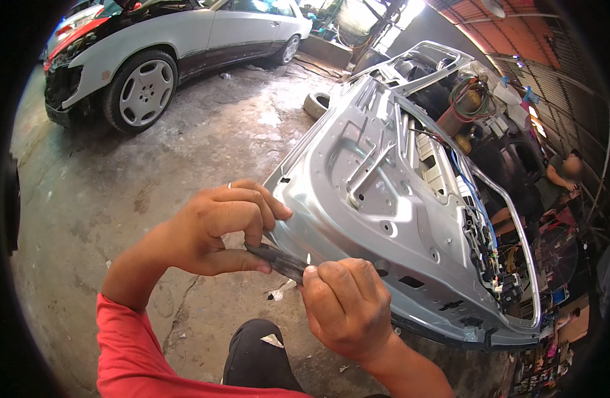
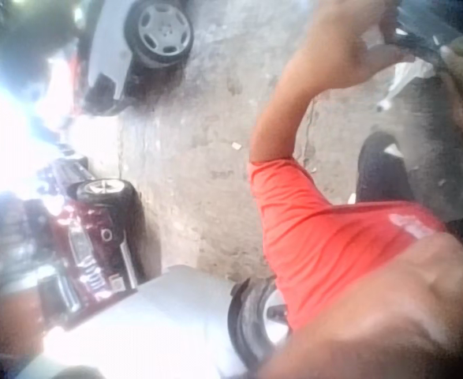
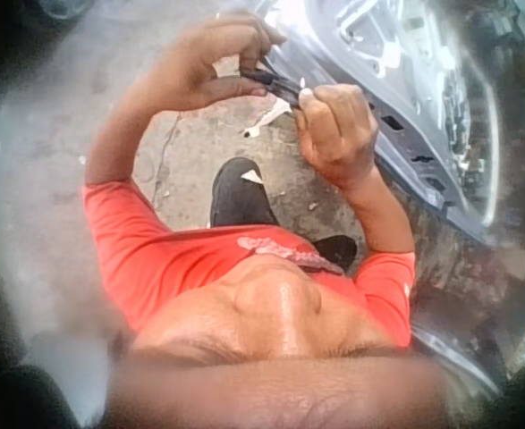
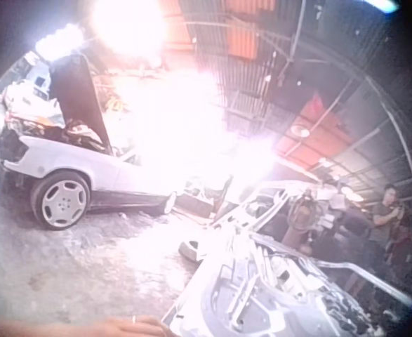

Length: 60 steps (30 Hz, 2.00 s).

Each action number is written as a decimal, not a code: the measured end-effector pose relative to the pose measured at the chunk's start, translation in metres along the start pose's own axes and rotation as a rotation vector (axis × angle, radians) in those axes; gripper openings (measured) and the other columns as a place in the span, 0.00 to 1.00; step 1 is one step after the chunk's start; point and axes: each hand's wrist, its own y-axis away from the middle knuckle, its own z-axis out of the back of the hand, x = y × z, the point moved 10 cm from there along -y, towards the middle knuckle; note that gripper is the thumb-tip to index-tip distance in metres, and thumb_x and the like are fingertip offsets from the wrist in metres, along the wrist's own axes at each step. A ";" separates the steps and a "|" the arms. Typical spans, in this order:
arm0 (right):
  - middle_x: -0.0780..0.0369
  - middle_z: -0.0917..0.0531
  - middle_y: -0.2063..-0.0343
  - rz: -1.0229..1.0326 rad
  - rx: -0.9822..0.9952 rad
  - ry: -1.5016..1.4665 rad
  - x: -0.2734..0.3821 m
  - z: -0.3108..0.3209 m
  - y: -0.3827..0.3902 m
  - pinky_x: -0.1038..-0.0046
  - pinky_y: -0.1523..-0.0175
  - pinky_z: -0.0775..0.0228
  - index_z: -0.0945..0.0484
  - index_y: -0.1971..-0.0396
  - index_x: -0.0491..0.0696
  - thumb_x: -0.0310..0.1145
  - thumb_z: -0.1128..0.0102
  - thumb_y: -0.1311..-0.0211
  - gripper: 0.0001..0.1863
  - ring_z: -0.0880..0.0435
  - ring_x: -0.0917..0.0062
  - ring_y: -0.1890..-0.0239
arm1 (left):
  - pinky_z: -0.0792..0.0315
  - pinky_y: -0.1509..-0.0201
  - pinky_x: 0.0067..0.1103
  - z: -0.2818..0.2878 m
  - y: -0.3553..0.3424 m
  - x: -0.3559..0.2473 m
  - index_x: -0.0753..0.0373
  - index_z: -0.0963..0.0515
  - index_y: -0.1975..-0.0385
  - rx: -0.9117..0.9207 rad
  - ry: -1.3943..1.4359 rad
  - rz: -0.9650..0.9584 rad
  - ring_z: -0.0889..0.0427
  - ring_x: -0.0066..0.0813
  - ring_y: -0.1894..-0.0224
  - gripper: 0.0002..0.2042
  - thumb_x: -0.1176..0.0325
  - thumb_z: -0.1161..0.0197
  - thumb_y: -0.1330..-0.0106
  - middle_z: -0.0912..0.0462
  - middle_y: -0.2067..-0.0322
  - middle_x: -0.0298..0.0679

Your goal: The person removes a rubber seal from a car door, then uses a screwdriver to remove screws and a plastic clip from the door frame. They also pick up a small metal part from the car seat.

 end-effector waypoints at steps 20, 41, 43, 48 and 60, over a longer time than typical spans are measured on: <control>0.59 0.21 0.67 -0.077 -0.022 0.054 0.010 0.005 -0.019 0.62 0.62 0.25 0.21 0.64 0.44 0.22 0.26 0.51 0.14 0.22 0.62 0.65 | 0.51 0.14 0.51 -0.003 0.005 0.056 0.64 0.15 0.58 -0.313 0.172 -0.118 0.16 0.40 0.45 0.27 0.54 0.12 0.52 0.17 0.54 0.46; 0.50 0.23 0.62 -0.153 0.031 -0.105 0.003 -0.022 -0.034 0.56 0.54 0.30 0.26 0.60 0.41 0.13 0.37 0.46 0.15 0.22 0.53 0.61 | 0.44 0.16 0.54 0.000 0.012 0.037 0.62 0.14 0.63 -0.343 0.068 -0.136 0.13 0.37 0.57 0.17 0.68 0.18 0.54 0.17 0.63 0.39; 0.50 0.23 0.62 -0.118 0.033 -0.049 0.006 -0.026 -0.035 0.56 0.54 0.29 0.26 0.60 0.41 0.12 0.36 0.46 0.15 0.22 0.53 0.60 | 0.44 0.16 0.54 -0.001 0.015 0.040 0.62 0.14 0.64 -0.362 0.063 -0.136 0.13 0.36 0.59 0.16 0.68 0.19 0.54 0.17 0.64 0.38; 0.51 0.22 0.61 -0.178 0.051 -0.115 -0.001 -0.028 -0.037 0.58 0.52 0.29 0.26 0.59 0.41 0.14 0.33 0.47 0.16 0.22 0.53 0.58 | 0.43 0.15 0.49 0.002 0.015 0.039 0.62 0.15 0.65 -0.361 0.056 -0.147 0.13 0.34 0.61 0.15 0.68 0.20 0.52 0.17 0.66 0.35; 0.67 0.23 0.77 0.515 0.538 -0.572 0.118 0.004 -0.003 0.70 0.68 0.25 0.22 0.80 0.53 0.39 0.29 0.44 0.11 0.19 0.73 0.72 | 0.29 0.35 0.38 0.002 0.013 0.038 0.63 0.18 0.61 -0.332 -0.010 -0.116 0.15 0.38 0.57 0.26 0.56 0.11 0.54 0.15 0.62 0.39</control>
